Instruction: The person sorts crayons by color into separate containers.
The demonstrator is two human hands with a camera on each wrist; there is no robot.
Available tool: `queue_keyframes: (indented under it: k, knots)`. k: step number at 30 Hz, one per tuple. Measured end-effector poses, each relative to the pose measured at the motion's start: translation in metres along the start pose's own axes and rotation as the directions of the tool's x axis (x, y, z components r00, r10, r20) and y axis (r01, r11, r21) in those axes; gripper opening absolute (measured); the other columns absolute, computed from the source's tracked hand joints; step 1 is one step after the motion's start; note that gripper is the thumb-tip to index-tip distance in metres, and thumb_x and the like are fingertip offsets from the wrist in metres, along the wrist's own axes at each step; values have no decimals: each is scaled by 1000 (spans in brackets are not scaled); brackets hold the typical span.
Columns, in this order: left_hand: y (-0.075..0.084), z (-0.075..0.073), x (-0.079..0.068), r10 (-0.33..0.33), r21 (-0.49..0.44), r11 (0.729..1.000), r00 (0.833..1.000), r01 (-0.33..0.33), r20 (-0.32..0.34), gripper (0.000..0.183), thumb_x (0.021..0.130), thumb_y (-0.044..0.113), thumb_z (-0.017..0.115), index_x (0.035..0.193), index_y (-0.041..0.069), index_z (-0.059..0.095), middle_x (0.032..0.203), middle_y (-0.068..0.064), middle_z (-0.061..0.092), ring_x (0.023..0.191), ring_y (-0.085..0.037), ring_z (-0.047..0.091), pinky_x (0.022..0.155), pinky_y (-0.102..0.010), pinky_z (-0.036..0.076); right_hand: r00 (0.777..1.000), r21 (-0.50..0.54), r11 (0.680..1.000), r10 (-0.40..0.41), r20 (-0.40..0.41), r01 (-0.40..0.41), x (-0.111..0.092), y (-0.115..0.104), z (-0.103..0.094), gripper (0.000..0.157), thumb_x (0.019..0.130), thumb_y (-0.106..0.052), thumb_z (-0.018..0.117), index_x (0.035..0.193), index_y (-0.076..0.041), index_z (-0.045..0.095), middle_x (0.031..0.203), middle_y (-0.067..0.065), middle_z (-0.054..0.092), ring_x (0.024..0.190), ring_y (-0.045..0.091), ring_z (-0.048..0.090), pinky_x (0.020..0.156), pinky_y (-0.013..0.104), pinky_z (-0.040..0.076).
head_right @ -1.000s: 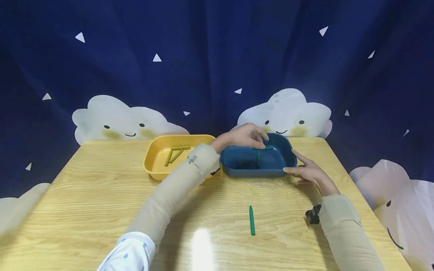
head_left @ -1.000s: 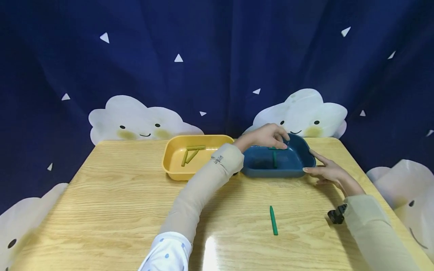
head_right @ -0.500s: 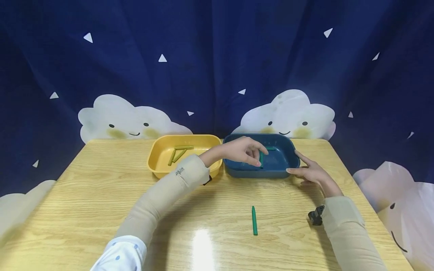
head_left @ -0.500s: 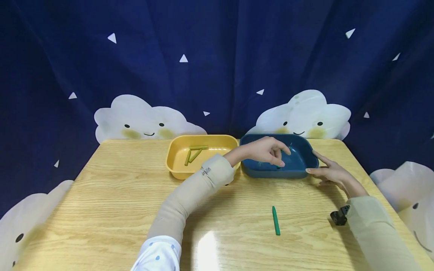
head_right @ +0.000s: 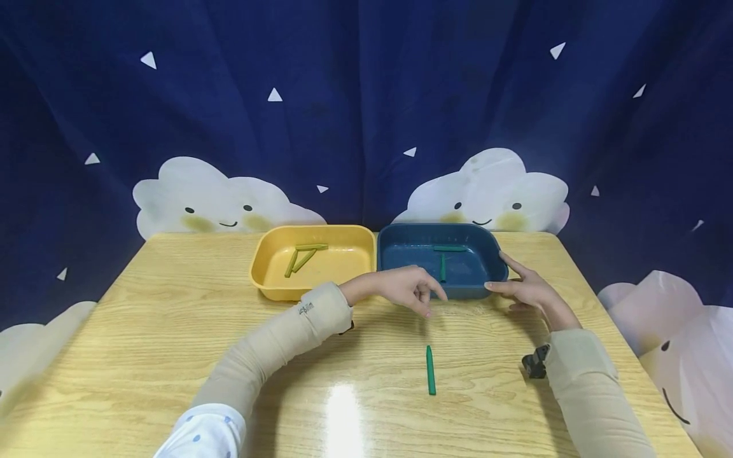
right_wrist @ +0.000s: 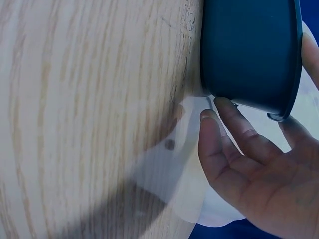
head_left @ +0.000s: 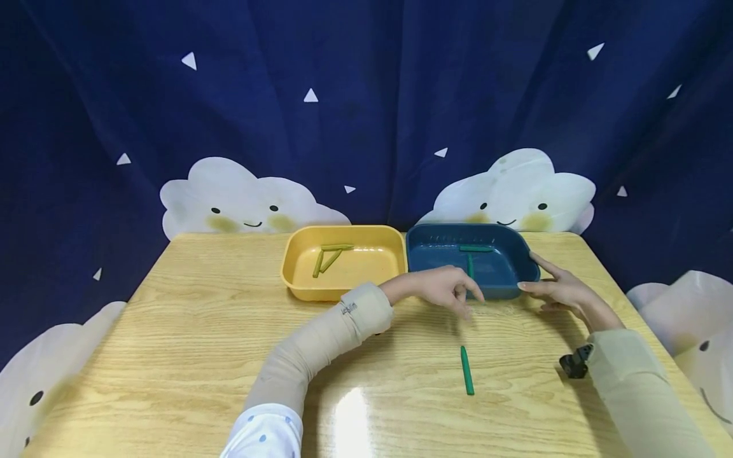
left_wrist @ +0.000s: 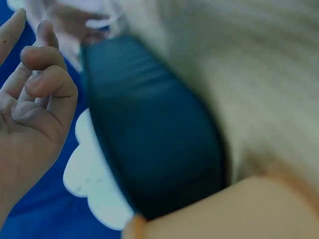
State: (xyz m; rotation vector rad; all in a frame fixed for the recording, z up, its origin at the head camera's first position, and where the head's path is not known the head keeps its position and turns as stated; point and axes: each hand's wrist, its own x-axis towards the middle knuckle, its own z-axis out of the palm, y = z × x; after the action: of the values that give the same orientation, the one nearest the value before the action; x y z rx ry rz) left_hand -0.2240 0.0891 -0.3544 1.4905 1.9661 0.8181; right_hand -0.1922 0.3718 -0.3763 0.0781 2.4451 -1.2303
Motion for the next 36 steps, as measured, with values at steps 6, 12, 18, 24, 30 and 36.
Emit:
queue_keyframes:
  k: [6,12,18,24,30,36]
  knots:
    - [-8,18,6,-40,11,999,991,39,130,42,83,13,67,122,1,56,63,-15,59,48,-9,42,54,-17,35,1000,16,1000,7,-1,-7,0,1,1,94,88,-34,59,144,-16,-14,137,42,15,121,52,30,79,47,48]
    - [-17,31,8,-63,-8,998,977,66,205,41,82,9,67,122,2,57,57,-12,56,45,-9,38,54,-17,34,1000,22,1000,16,-11,-16,-1,1,1,96,86,-36,61,144,-17,-14,137,40,16,121,51,30,78,45,49]
    - [-25,42,11,-130,-64,987,959,150,251,38,83,1,65,120,3,58,49,-1,44,46,-8,37,54,-17,35,1000,21,1000,12,2,-12,-2,-1,1,96,87,-36,61,144,-18,-15,137,41,15,122,51,28,78,45,49]
    - [-29,48,16,-185,-26,980,954,197,234,31,82,4,67,113,7,62,50,1,43,46,-9,37,53,-18,37,1000,33,999,19,8,-20,-1,1,1,96,87,-37,61,143,-21,-15,140,39,10,122,50,29,79,45,48]
    - [-27,50,18,-159,58,987,961,149,225,15,81,5,68,95,6,67,54,2,46,47,-8,36,57,-16,40,1000,53,998,26,17,-27,-1,3,0,95,87,-37,60,143,-23,-15,140,39,11,122,49,30,82,47,47]
    - [-28,52,19,-147,49,989,960,139,239,20,79,5,69,99,7,65,54,1,44,48,-8,35,63,-13,40,1000,50,999,22,14,-22,0,2,1,95,87,-37,60,143,-22,-15,139,39,13,121,49,32,81,46,47]
